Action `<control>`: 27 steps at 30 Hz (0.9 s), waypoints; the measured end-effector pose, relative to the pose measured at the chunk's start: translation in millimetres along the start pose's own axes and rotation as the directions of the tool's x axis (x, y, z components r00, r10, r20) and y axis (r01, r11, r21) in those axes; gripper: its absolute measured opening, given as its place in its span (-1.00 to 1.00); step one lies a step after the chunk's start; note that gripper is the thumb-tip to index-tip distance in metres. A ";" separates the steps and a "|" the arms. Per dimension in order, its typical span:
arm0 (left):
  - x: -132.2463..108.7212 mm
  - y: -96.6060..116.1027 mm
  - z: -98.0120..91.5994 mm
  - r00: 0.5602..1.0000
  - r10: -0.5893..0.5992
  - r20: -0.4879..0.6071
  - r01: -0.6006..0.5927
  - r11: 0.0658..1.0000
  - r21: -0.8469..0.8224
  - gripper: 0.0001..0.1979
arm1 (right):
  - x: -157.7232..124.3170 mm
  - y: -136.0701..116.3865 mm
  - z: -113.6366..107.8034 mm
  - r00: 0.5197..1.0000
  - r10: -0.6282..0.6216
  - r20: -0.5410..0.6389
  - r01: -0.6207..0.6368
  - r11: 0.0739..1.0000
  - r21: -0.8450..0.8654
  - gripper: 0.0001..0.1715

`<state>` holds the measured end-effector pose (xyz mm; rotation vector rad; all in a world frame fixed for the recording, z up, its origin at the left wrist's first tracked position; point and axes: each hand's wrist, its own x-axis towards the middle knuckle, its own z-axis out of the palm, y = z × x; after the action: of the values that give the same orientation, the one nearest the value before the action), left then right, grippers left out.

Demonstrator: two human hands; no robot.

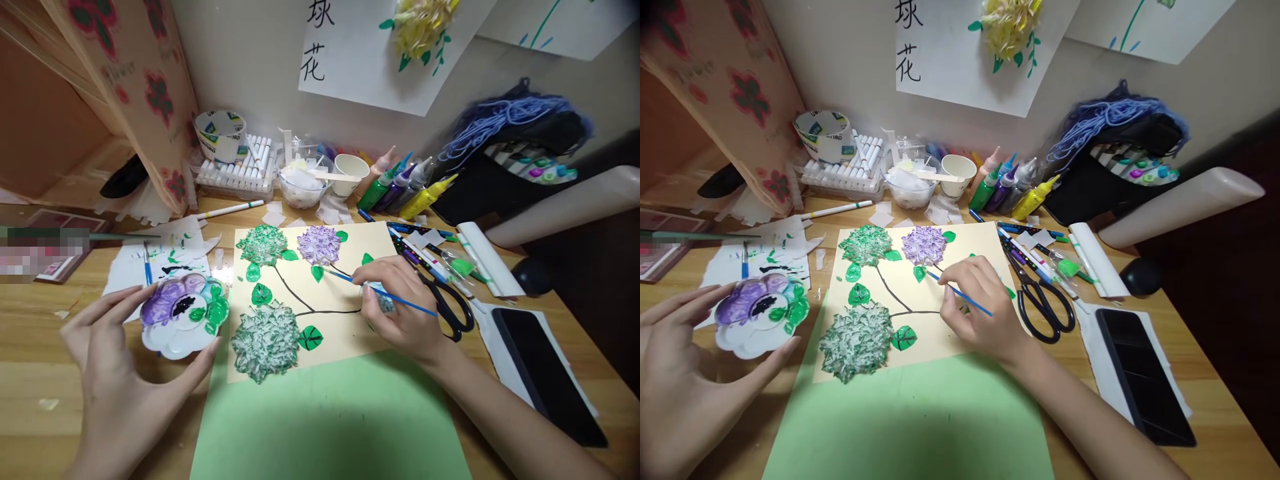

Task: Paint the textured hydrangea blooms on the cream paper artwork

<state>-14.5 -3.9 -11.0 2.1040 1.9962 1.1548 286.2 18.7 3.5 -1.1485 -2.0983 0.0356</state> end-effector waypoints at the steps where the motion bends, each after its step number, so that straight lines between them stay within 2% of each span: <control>1: 0.3 0.2 0.2 1.000 0.002 0.001 -0.002 1.000 -0.001 -0.16 | 0.1 -0.1 0.3 1.000 0.001 -0.002 -0.001 1.000 -0.001 -0.82; 27: 1.8 2.9 0.0 1.000 0.003 0.022 -0.003 1.000 0.010 -0.21 | 2.1 -2.5 -0.6 0.999 0.033 0.005 -0.033 0.999 0.017 -0.82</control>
<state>-12.2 -2.8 -8.7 2.1155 1.9940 1.1197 284.1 18.6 6.1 -1.1738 -2.0790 0.0711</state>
